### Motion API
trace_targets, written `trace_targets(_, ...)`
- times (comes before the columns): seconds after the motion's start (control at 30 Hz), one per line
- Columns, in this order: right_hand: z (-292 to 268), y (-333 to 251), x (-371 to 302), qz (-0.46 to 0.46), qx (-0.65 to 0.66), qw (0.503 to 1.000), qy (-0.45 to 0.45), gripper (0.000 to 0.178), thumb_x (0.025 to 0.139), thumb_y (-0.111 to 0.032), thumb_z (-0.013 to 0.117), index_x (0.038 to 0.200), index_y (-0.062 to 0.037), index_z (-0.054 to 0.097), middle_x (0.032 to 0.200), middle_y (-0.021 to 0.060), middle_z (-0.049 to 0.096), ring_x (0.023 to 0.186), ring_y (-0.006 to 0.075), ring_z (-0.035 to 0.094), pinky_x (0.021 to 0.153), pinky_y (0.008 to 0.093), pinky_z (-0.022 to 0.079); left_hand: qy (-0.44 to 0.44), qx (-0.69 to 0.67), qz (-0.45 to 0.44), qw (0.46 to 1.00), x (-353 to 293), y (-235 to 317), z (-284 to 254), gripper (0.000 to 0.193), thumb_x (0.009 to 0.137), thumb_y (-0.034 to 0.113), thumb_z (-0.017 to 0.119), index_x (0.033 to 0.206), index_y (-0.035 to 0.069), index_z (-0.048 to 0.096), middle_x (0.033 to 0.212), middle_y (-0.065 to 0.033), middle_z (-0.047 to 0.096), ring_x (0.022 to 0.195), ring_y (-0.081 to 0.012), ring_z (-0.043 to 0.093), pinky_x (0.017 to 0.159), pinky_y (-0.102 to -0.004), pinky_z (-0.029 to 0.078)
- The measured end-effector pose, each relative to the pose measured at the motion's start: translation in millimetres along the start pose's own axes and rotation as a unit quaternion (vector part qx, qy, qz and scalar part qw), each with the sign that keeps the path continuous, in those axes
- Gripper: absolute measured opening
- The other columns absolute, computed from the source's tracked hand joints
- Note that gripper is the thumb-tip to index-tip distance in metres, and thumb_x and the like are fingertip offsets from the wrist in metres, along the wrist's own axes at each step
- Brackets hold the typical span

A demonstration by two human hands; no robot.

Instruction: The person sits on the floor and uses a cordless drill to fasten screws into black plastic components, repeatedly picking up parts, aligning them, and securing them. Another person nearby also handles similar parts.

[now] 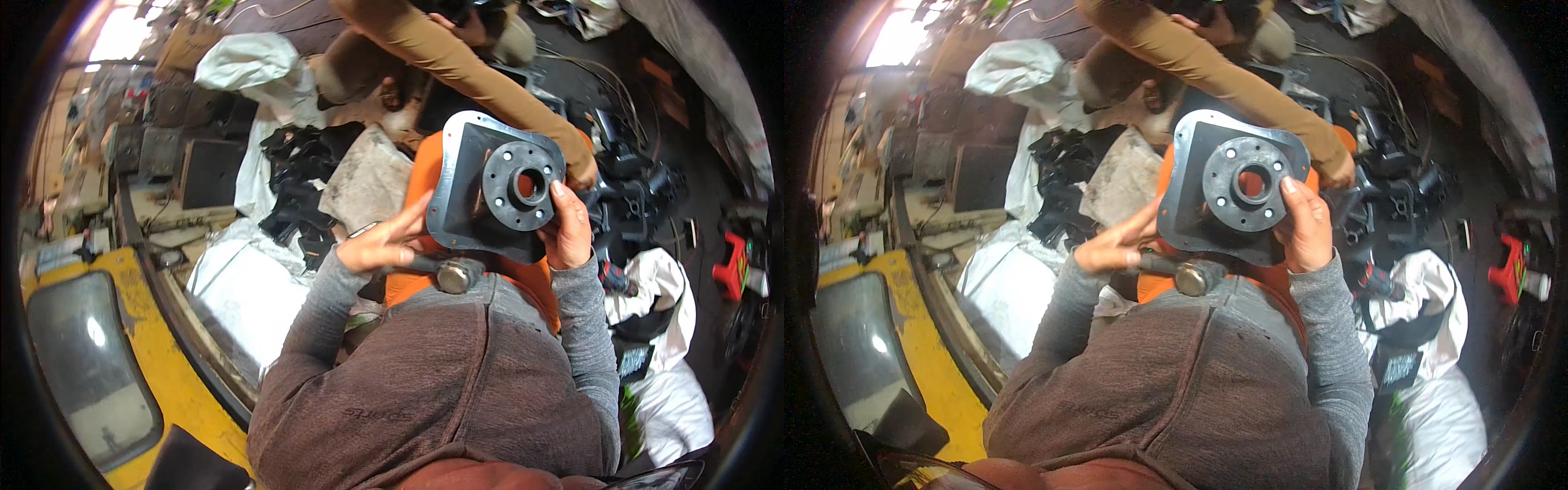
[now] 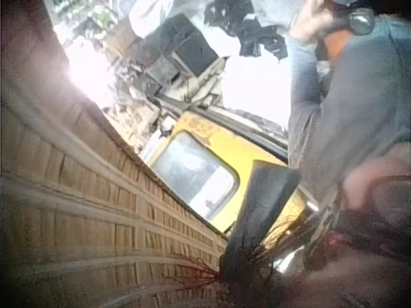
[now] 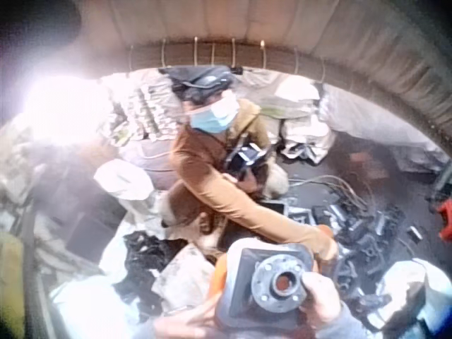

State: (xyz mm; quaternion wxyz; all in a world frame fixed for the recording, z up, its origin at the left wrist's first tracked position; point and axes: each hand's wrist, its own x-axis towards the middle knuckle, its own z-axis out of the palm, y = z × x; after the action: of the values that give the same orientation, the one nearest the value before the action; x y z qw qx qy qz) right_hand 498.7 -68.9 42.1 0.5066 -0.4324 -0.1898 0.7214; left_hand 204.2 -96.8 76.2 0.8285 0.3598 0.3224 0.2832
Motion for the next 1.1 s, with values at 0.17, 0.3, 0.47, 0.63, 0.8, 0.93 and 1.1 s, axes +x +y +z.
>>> trace_targets(0.17, 38.8, 25.0, 26.7, 0.035, -0.143, 0.979, -0.14, 0.035, 0.099, -0.039, 0.057, 0.103, -0.0065, 0.069, 0.064, -0.0093, 0.052, 0.05, 0.0007, 0.039, 0.044, 0.02, 0.027, 0.271, -0.061, 0.109, 0.954, 4.2, 2.9, -30.0, 0.033, 0.091, 0.009, 0.064, 0.123, 0.0, 0.059, 0.105, -0.0071, 0.068, 0.092, -0.0144, 0.065, 0.082, -0.0288, 0.053)
trace_targets(0.3, 10.1, 28.1, 27.6, 0.091, -0.043, 0.991, -0.087, 0.034, 0.101, -0.036, 0.054, 0.106, -0.0053, 0.067, 0.056, -0.0118, 0.032, 0.044, 0.0011, 0.025, 0.041, 0.0212, 0.02, 0.446, 0.014, 0.209, 0.87, -32.8, 6.3, -107.9, 0.03, 0.093, 0.012, 0.062, 0.121, 0.002, 0.058, 0.116, -0.0086, 0.066, 0.102, -0.019, 0.065, 0.088, -0.0332, 0.052)
trace_targets(0.47, -104.2, 44.7, 33.8, 0.078, 0.117, 0.979, 0.148, 0.026, 0.099, -0.029, 0.058, 0.106, -0.0058, 0.066, 0.059, -0.0097, 0.03, 0.045, 0.0022, 0.023, 0.039, 0.0191, 0.018, 0.478, -0.085, 0.143, 0.863, -72.1, -77.5, -255.2, 0.047, 0.094, 0.021, 0.065, 0.137, 0.01, 0.051, 0.129, -0.0076, 0.061, 0.114, -0.025, 0.061, 0.096, -0.0421, 0.05)
trace_targets(0.63, -220.3, 68.9, 43.3, 0.046, -0.03, 0.932, 0.357, 0.021, 0.093, -0.025, 0.062, 0.105, -0.0094, 0.071, 0.053, -0.0099, 0.031, 0.04, 0.0041, 0.023, 0.037, 0.0236, 0.017, 0.511, 0.093, -0.041, 0.853, -57.3, -141.4, -311.0, 0.034, 0.092, 0.019, 0.065, 0.124, 0.008, 0.059, 0.117, -0.0129, 0.066, 0.101, -0.029, 0.067, 0.086, -0.046, 0.055)
trace_targets(0.8, -320.8, 127.3, 63.5, -0.068, -0.22, 0.88, 0.415, 0.02, 0.086, -0.028, 0.073, 0.096, -0.0114, 0.074, 0.056, -0.0059, 0.049, 0.041, 0.0079, 0.039, 0.038, 0.0273, 0.028, 0.407, 0.624, 0.014, 0.667, -11.7, -65.8, -277.4, 0.039, 0.087, 0.021, 0.069, 0.121, 0.001, 0.065, 0.099, -0.0195, 0.071, 0.09, -0.0276, 0.07, 0.082, -0.0341, 0.053)
trace_targets(0.93, -319.1, 124.3, 60.6, -0.007, -0.196, 0.898, 0.394, 0.019, 0.087, -0.027, 0.072, 0.096, -0.0098, 0.074, 0.067, -0.0002, 0.062, 0.05, 0.0078, 0.048, 0.046, 0.025, 0.036, 0.35, 0.521, 0.249, 0.737, 88.0, 66.2, -76.9, 0.026, 0.094, 0.015, 0.066, 0.116, 0.001, 0.067, 0.103, -0.0076, 0.07, 0.09, -0.0141, 0.064, 0.081, -0.0297, 0.05)
trace_targets(1.1, -332.5, 79.6, 28.9, -0.142, -0.342, 0.814, 0.447, 0.024, 0.091, -0.022, 0.068, 0.103, -0.0022, 0.074, 0.095, 0.0046, 0.073, 0.09, 0.012, 0.065, 0.084, 0.0263, 0.048, 0.255, 0.439, 0.303, 0.806, 184.1, 112.2, -22.9, 0.055, 0.089, 0.024, 0.074, 0.136, 0.007, 0.051, 0.138, -0.0131, 0.048, 0.111, -0.0275, 0.058, 0.079, -0.0376, 0.061)
